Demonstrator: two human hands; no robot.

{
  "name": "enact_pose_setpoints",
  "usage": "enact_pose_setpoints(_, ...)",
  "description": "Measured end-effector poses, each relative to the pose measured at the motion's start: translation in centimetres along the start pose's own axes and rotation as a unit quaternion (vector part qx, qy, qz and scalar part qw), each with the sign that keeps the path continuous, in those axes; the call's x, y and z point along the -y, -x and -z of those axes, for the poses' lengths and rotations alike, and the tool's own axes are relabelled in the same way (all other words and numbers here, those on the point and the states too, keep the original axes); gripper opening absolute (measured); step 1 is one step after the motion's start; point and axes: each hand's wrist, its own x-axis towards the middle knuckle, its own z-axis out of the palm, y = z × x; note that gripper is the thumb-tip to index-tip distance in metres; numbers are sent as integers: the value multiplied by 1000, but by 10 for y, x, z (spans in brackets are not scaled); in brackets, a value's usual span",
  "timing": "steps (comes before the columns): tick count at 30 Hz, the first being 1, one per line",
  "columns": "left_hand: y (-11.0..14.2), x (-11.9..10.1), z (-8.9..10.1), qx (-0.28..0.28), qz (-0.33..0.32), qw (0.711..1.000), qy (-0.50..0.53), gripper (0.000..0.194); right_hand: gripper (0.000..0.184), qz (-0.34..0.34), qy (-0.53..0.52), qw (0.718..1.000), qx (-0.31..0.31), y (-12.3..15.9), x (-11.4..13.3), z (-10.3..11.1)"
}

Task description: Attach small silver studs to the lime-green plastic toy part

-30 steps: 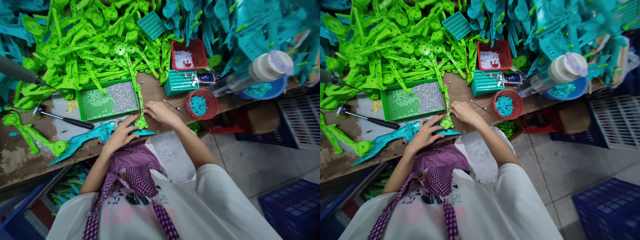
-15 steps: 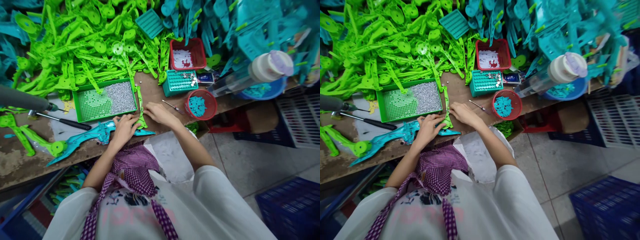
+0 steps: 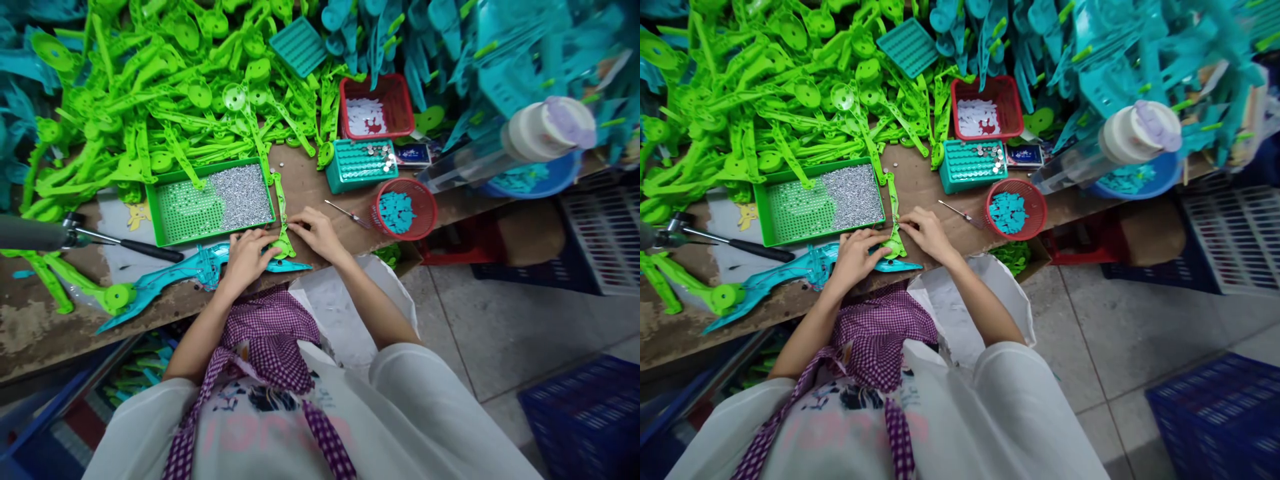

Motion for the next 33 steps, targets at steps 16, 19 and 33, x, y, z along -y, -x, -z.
enact_pose_setpoints(16,0,3,-2,-5,3,1000,6,26,8,43,44,995,81,-15,7,13)
enact_pose_setpoints(19,-1,3,-2,-3,7,1000,5,26,13,73,93,986,118,-20,8,16)
enact_pose_setpoints(33,-1,2,-2,0,21,1000,17,26,18,-137,84,928,337,-83,15,27)
